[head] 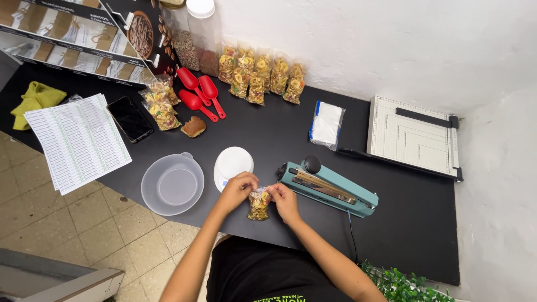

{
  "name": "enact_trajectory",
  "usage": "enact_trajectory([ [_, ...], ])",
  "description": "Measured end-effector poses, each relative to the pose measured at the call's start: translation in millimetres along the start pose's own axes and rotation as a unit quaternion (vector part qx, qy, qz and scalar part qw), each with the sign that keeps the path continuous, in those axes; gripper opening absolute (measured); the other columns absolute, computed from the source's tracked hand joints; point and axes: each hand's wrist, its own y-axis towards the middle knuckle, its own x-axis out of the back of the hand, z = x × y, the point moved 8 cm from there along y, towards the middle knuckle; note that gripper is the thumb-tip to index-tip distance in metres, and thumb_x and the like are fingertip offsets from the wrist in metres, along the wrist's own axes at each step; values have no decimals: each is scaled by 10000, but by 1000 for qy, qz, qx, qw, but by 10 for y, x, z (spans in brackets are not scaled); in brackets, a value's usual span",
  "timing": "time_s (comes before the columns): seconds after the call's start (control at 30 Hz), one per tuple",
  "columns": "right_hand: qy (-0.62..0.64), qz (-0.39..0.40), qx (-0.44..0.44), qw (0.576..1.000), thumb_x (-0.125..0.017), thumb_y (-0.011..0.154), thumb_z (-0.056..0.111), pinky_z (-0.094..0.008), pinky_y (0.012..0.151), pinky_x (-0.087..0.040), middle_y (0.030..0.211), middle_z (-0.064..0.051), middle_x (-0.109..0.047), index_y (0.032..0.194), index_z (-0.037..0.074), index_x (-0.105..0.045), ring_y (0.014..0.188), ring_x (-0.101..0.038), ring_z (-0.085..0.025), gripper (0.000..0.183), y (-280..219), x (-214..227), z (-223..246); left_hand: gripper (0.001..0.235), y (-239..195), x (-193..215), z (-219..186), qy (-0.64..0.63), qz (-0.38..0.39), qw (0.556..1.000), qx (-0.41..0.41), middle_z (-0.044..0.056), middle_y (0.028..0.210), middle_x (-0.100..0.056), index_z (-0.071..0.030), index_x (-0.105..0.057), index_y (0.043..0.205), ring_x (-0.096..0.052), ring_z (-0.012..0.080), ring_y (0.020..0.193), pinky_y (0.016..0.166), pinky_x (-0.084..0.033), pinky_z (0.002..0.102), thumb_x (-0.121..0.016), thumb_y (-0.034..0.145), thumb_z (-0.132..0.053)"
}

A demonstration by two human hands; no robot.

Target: Folding the tops of small plastic bags filled with nut mix and sealing them using an impulse heat sealer.

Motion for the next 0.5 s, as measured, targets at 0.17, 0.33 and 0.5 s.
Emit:
enact_trajectory([
  [0.17, 4, 2, -13, 1000, -642, 994, 107, -296, 708, -641, 810, -107, -783, 934, 50, -777, 746, -720, -128, 158, 29, -23, 1, 134, 166, -159, -365, 91, 226, 970, -15, 173, 1145, -734, -82, -793, 913, -677, 420, 1088, 968, -523, 511, -720, 824, -13],
  [0.33, 21, -15, -27, 999, -671, 985, 110, -315, 707, -647, 813, -116, -781, 940, 60, -782, 750, -739, -154, 129, 100, 25, -138, 103, 405, -360, -15, 165, 316, 933, -42, 119, 1020, -753, -103, -796, 920, -712, 355, 991, 898, -561, 459, -760, 825, -85],
  [0.5, 83, -26, -34, 996, -697, 965, 80, -335, 668, -660, 938, -120, -782, 907, 16, -772, 770, -728, -177, 114, 103, 106, -164, 97, 550, -557, 202, 108, 376, 919, -49, 96, 917, -774, -144, -813, 889, -733, 335, 956, 872, -561, 432, -795, 805, -98],
])
